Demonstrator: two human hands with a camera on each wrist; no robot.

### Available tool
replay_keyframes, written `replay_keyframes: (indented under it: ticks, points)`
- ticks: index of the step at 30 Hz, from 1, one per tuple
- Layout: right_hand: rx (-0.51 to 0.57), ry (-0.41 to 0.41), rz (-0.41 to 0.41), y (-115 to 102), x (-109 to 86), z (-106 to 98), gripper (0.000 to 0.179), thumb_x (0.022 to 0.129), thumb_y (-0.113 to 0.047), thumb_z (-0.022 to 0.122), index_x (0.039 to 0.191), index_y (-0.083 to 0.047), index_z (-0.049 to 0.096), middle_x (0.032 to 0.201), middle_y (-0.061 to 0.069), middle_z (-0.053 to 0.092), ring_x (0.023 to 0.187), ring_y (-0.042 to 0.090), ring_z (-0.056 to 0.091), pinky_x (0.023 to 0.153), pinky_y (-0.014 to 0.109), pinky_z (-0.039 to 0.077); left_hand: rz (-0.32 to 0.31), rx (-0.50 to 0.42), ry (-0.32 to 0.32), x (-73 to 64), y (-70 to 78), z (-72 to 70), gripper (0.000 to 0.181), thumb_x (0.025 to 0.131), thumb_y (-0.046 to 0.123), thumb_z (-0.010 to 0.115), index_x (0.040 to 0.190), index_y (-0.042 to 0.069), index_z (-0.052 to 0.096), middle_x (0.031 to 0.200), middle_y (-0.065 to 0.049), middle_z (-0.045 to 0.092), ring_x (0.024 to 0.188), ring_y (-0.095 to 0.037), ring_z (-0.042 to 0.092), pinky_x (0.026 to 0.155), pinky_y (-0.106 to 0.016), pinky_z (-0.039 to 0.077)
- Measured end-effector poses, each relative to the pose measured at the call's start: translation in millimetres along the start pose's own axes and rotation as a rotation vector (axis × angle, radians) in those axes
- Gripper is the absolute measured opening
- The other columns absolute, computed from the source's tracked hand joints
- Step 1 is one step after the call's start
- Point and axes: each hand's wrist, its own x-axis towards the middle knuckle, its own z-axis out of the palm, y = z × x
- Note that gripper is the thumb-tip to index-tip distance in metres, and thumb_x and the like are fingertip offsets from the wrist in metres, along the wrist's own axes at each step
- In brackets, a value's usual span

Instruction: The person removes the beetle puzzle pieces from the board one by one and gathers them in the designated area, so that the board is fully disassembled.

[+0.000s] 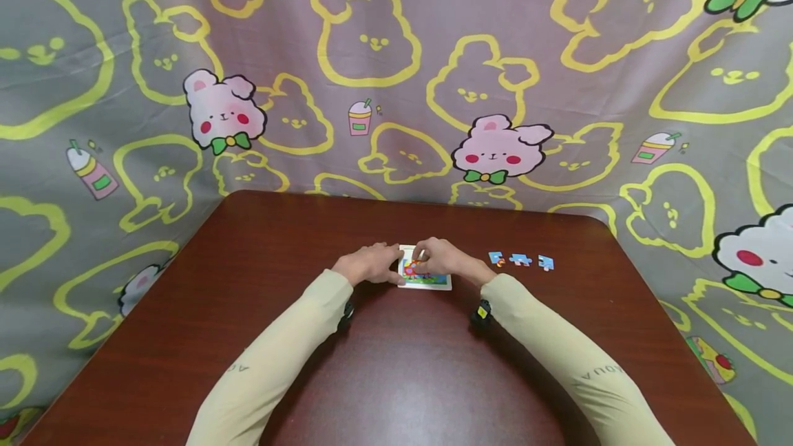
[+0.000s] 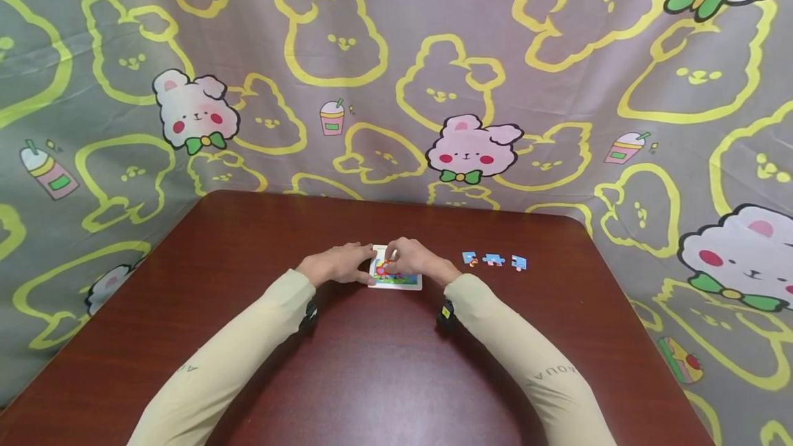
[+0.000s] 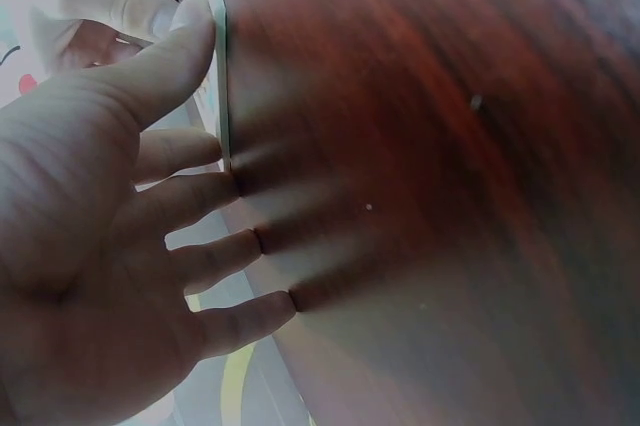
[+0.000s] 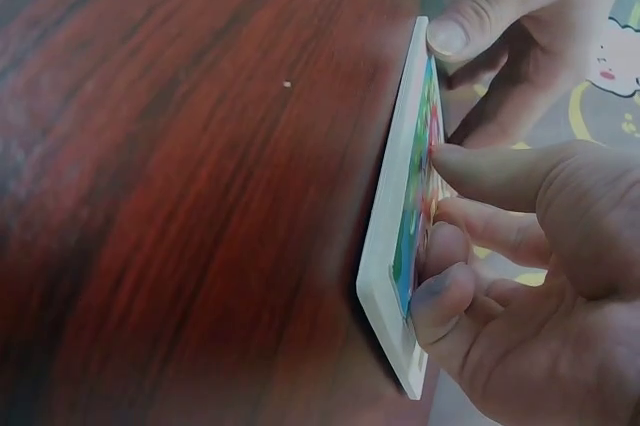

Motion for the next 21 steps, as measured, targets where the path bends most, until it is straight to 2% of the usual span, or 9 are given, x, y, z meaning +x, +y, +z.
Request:
replay_keyframes:
  ticks: [13, 21]
  points:
    - [0.018, 0.013, 0.028, -5.2, -2.2, 0.2, 0.017, 0.088, -0.018, 0.073, 0.101, -0.007, 0.067, 0.098, 0.010, 0.072, 0.092, 0.019, 0.067, 0.080, 0.033, 0.055, 0.007, 0.008, 0.014, 1.7, -0.4, 0.2, 0.055, 0.091, 0.052, 0.063, 0.133, 0.018, 0.054, 0.153, -0.008, 0.043, 0.142, -0.033, 0.038, 0.108, -0.051, 0.042]
    - [0.046, 0.027, -0.001, -4.0, -2.9, 2.0, 0.021, 0.087, -0.014, 0.074, 0.098, -0.010, 0.057, 0.094, 0.008, 0.069, 0.084, 0.018, 0.062, 0.073, 0.030, 0.050, -0.006, -0.003, -0.007, 1.8, -0.2, 0.7, 0.063, 0.092, 0.053, 0.062, 0.143, 0.019, 0.047, 0.157, -0.008, 0.037, 0.146, -0.033, 0.033, 0.112, -0.051, 0.038]
